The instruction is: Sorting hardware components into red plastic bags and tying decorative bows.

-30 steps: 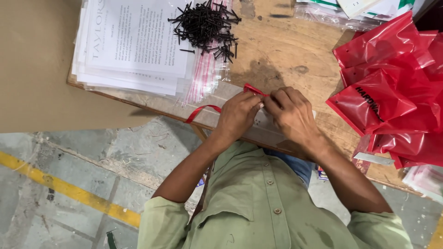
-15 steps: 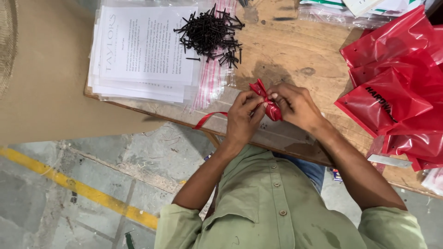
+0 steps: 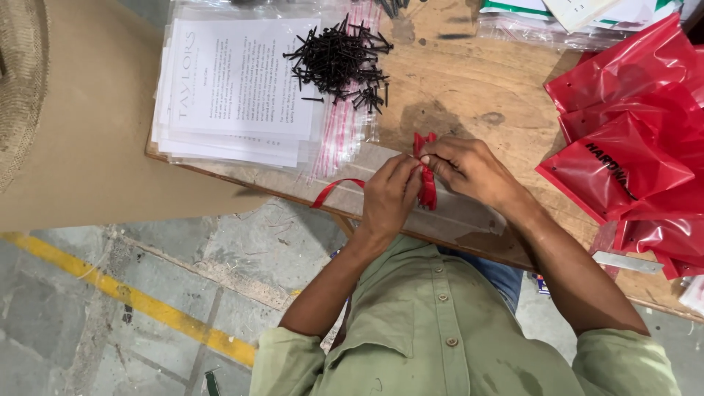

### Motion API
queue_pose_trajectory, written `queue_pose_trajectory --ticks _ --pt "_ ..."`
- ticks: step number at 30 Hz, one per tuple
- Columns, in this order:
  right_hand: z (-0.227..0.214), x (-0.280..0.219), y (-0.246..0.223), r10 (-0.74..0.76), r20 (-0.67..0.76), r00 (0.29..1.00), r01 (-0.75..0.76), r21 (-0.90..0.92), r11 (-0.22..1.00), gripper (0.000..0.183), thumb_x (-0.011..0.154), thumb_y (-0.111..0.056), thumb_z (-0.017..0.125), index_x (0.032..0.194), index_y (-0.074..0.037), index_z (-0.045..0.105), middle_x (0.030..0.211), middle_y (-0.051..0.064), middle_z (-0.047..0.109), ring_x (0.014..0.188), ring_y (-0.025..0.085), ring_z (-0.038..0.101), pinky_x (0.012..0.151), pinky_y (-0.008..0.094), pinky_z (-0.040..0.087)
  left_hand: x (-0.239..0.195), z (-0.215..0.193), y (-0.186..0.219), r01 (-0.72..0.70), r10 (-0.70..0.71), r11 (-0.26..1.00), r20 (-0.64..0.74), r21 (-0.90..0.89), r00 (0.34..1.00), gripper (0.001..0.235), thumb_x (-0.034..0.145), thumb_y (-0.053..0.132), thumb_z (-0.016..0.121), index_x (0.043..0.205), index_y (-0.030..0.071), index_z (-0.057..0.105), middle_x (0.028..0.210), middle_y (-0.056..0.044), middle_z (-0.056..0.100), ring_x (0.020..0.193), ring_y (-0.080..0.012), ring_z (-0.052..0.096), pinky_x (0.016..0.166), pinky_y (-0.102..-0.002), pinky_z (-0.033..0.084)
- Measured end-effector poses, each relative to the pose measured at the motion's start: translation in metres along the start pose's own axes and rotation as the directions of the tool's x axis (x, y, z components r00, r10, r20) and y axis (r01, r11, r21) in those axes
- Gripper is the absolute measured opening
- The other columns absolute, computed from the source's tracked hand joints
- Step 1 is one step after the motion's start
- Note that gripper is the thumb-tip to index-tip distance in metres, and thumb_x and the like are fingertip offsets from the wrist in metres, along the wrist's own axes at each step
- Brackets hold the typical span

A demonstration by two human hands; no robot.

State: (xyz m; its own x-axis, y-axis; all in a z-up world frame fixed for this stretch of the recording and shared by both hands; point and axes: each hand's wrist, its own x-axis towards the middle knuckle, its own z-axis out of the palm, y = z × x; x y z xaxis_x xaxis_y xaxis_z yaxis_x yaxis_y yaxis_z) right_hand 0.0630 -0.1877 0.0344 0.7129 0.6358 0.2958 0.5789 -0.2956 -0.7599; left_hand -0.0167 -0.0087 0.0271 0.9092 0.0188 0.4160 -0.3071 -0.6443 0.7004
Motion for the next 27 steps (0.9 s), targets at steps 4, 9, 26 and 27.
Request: queue_pose_trajectory --ticks 4,9,26,27 --pt "0.005 0.000 0.006 0.064 -0.014 0.998 -0.063 0.081 0.995 0.019 0.096 -0.003 0.067 0.114 0.003 0.069 0.101 0.019 0.071 0.090 0.035 0.071 0.077 0.041 0.056 -0.005 0.009 -0.005 -0.117 0.124 0.988 -0.061 0.106 0.990 0.018 0.096 0.004 0.073 0.112 -0.002 0.069 0.113 -0.016 0.069 0.094 -0.0318 0.073 0.078 -0.038 0.061" --pt "0.007 0.003 0.019 0.072 -0.025 0.997 -0.070 0.056 0.996 0.015 0.098 -0.006 0.068 0.110 0.003 0.070 0.098 0.019 0.072 0.088 0.035 0.069 0.076 0.041 0.054 -0.004 0.011 -0.009 -0.210 0.225 0.960 -0.058 0.186 0.973 0.020 0.095 0.001 0.074 0.114 -0.003 0.069 0.114 -0.017 0.069 0.091 -0.0306 0.074 0.074 -0.037 0.061" --pt "0.001 0.022 0.046 0.405 0.356 0.842 -0.535 0.466 0.705 0.020 0.097 -0.018 0.066 0.106 -0.002 0.073 0.071 -0.002 0.061 0.061 0.006 0.054 0.054 0.025 0.049 0.010 -0.007 -0.040 -0.596 0.572 0.741 0.173 0.311 0.802 0.030 0.093 0.001 0.071 0.121 -0.010 0.067 0.125 -0.023 0.063 0.093 -0.0267 0.073 0.080 -0.035 0.061" --pt "0.000 0.022 0.048 0.407 0.351 0.844 -0.534 0.467 0.705 0.020 0.097 -0.018 0.066 0.106 -0.002 0.073 0.071 -0.002 0.061 0.061 0.006 0.054 0.054 0.025 0.049 0.011 -0.007 -0.039 -0.600 0.576 0.738 0.174 0.308 0.799 0.030 0.093 0.001 0.071 0.121 -0.010 0.067 0.125 -0.023 0.063 0.093 -0.0267 0.073 0.080 -0.035 0.061"
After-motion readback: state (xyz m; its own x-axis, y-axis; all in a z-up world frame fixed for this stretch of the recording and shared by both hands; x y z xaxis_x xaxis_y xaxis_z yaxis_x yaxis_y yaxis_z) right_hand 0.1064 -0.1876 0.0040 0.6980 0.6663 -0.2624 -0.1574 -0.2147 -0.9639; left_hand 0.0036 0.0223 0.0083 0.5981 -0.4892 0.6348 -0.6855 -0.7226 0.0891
